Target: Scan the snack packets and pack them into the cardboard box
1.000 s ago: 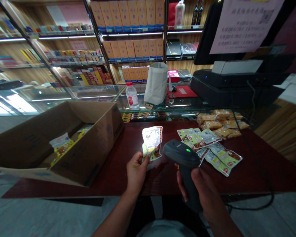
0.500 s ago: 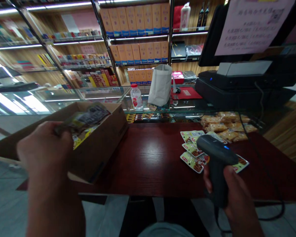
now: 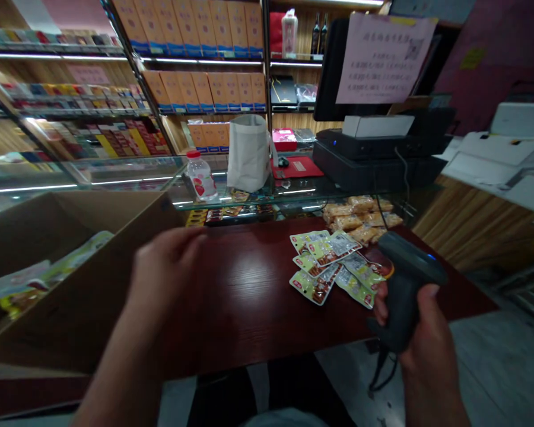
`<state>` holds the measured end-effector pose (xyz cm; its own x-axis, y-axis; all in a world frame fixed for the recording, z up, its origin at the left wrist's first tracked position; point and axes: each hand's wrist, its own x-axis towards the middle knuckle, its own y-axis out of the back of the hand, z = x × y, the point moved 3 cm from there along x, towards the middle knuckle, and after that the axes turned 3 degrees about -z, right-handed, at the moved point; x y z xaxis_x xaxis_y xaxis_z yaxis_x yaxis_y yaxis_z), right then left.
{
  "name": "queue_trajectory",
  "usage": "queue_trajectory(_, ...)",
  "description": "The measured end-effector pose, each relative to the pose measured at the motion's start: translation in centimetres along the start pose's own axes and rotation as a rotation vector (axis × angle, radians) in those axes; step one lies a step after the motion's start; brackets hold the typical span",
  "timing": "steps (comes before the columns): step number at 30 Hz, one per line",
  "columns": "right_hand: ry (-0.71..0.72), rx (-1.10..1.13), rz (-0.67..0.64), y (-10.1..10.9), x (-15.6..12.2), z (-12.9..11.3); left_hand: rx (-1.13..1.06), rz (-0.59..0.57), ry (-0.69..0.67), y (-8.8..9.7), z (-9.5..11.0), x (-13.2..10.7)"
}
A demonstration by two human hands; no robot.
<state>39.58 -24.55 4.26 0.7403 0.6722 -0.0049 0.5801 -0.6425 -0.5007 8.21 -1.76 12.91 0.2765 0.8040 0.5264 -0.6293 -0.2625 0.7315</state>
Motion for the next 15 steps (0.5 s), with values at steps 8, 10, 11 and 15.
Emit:
queue_trajectory(8,0.026,0.027,0.013,1.8,0.1,-0.9,-0.005,-0.814,-0.258,-24.6,12.9,2.0)
queue_trajectory(10,0.024,0.018,0.035,2.1,0.0,-1.1,0.041,-0.846,-0.241,-26.4,14.4,2.7)
queue_trajectory(11,0.017,0.015,0.044,2.2,-0.1,-1.2,0.051,-0.857,-0.226,-26.9,14.9,3.0)
queue_trajectory(15,0.014,0.008,0.056,2.4,-0.1,-1.5,0.068,-0.882,-0.148,-27.3,15.7,3.7)
